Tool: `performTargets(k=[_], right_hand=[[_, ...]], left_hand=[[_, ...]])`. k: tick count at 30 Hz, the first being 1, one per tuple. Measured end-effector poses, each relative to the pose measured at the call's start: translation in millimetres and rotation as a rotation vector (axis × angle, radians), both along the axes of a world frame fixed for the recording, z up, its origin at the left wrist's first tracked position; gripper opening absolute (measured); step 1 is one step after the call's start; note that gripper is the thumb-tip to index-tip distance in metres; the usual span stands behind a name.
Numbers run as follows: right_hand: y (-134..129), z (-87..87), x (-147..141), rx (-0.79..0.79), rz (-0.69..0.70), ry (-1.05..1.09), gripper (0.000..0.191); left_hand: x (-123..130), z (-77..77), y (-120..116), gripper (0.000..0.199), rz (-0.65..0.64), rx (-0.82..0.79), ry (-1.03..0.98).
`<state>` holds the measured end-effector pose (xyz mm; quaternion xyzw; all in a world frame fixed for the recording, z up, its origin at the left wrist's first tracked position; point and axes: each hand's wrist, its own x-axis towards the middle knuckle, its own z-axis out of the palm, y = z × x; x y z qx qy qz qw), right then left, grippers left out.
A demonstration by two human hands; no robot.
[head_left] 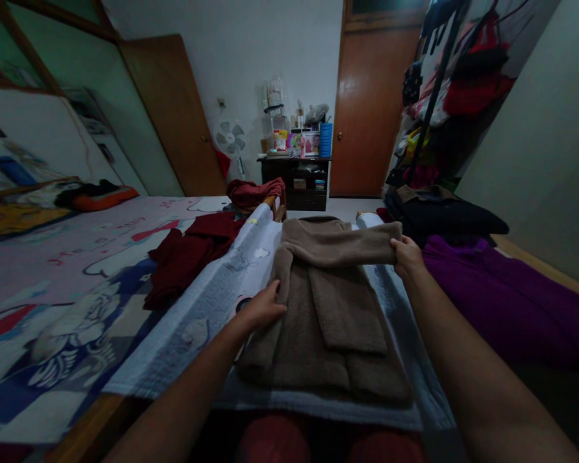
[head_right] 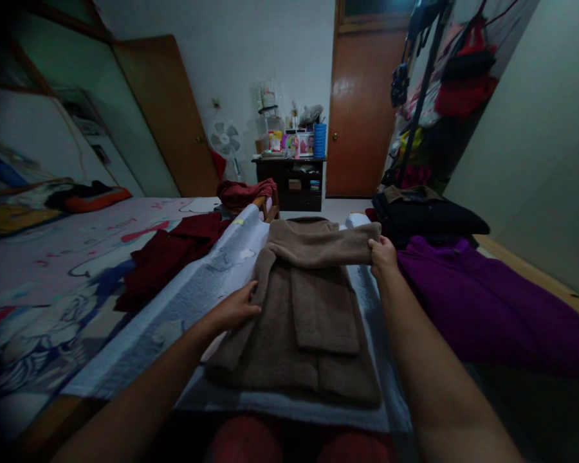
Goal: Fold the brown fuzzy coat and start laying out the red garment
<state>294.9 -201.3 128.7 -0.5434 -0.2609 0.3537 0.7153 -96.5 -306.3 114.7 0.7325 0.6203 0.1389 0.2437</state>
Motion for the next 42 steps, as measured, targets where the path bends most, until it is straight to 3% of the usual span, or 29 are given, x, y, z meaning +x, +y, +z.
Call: performTargets(k=[3, 6, 8, 11, 14, 17, 21, 25, 30, 34, 38, 42], right_hand=[[-8, -11.9, 0, -0.042, 0.007, 0.001, 0.028], [-18, -21.4, -5, -0.101, 0.101, -0.016, 0.035], [-24, -24.2, -9, -0.159, 0.183, -0.062, 0.043], [-23, -20.9, -9, -0.163, 0.198, -0.142, 0.047], [-13, -10.4, 2, -0.051, 0.082, -0.169, 0.044], [-2, -2.2, 17, 0.052, -0.145, -0.216, 0.043], [1, -6.3, 27, 0.071, -0.329, -0.261, 0.043], [-4, -14.0, 23, 0.036, -0.367, -0.262, 0.042], [-2, -6.0, 24, 0.072, -0.361, -0.308, 0.045], [2, -6.3, 29, 0.084, -0.372, -0.358, 0.046], [-2, -19.3, 31, -0.032, -0.338, -0.517, 0.049], [-19, -24.8, 14, -0.330, -0.268, -0.957, 0.058]], left_hand=[[22, -16.9, -9, 0.073, 0.019, 0.006, 0.007], [39, -29.8, -19, 0.069, 0.013, 0.075, 0.165], [48, -34.0, -25, 0.066, 0.014, 0.104, 0.251], [52, -34.3, -28, 0.064, 0.030, 0.116, 0.281], [46, -29.2, -27, 0.062, 0.025, 0.145, 0.202], [37, -21.3, -26, 0.060, 0.007, 0.182, 0.044], [38, -15.4, -28, 0.058, -0.015, 0.197, -0.162], [54, -14.6, -30, 0.058, 0.002, 0.189, -0.213], [74, -12.5, -29, 0.057, 0.023, 0.184, -0.211], [86, -28.6, -30, 0.058, 0.008, 0.149, -0.148], [93, -49.4, -32, 0.057, 0.020, 0.134, -0.101], [93, -55.9, -34, 0.056, 0.024, 0.142, -0.106]])
